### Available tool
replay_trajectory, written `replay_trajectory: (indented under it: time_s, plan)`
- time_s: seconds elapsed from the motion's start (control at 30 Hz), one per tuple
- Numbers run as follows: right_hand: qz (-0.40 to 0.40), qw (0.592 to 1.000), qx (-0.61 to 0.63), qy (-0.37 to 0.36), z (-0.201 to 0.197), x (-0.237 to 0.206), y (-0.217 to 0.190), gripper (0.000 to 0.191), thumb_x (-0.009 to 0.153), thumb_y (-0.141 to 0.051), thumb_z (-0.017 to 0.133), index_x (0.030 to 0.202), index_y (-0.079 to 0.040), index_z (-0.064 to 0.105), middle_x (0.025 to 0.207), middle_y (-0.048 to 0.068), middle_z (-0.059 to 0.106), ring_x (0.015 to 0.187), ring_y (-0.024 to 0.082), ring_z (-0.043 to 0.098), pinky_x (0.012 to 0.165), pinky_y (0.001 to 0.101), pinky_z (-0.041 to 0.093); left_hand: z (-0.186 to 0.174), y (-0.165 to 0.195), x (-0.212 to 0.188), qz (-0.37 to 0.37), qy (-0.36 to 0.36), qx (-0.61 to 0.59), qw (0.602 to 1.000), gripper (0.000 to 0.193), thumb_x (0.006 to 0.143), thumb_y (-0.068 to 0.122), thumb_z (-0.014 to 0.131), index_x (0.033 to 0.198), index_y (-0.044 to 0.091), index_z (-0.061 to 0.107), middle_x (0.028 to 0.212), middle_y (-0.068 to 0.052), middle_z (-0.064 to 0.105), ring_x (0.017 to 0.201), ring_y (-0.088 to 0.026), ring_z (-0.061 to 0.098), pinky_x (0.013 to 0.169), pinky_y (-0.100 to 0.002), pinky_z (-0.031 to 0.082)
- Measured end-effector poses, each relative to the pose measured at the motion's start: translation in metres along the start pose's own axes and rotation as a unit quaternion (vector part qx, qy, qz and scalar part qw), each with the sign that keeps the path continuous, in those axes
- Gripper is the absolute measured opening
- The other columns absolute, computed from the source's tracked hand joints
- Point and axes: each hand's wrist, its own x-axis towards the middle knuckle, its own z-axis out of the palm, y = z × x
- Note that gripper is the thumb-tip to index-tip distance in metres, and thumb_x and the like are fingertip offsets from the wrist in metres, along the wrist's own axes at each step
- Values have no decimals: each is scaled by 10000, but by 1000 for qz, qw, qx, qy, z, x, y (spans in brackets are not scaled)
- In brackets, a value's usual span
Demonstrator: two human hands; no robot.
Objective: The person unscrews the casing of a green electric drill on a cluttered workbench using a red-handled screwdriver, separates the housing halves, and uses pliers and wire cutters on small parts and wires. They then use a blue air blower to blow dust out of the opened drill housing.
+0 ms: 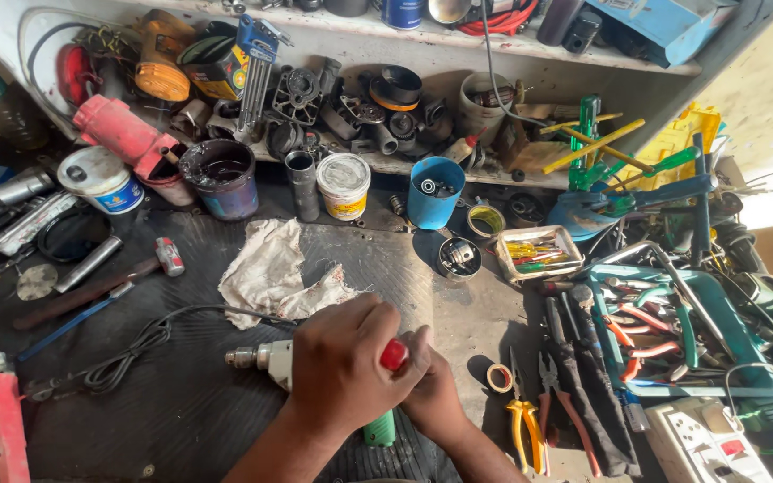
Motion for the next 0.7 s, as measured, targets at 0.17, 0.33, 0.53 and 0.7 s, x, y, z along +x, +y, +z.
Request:
replay_trajectory:
  time_s: [0.17, 0.33, 0.53, 0.7]
  plan:
    - [-10, 999, -37, 2, -2, 8, -10, 108, 867, 1, 702, 965, -27, 668, 900, 27, 713, 835, 130, 679, 728, 308, 560, -15, 2, 8, 24, -95, -187, 978, 420, 844, 293, 819, 1028, 35, 542, 985, -122, 602, 929, -295, 662, 801, -403, 531]
    - [-60, 998, -29, -4, -6, 3, 9, 181, 823, 57, 718, 980, -32, 711, 959, 67, 743, 906, 177, 721, 798, 318, 586, -44, -1, 11, 44, -240, -412, 878, 392, 1003, 121, 613, 1352, 2, 480, 1372, -189, 559, 1268, -348, 604, 1025, -386, 498]
    - [-91, 992, -92, 2, -11, 3, 16, 221, 809, 70, 742, 1004, -35, 741, 1007, 82, 759, 955, 179, 751, 810, 314, 579, -41, -6, 10, 38, -194, -238, 951, 270, 900, 108, 745, 1140, 58, 632, 1025, -85, 720, 977, -298, 741, 770, -377, 571]
    - [-66, 997, -35, -17, -4, 5, 10, 245, 785, 69, 747, 1014, -10, 707, 1002, 71, 731, 954, 161, 711, 838, 315, 562, -15, -6, 8, 8, 1, -87, 996, 396, 782, 201, 867, 830, 64, 498, 726, -104, 565, 649, -316, 637, 568, -428, 493]
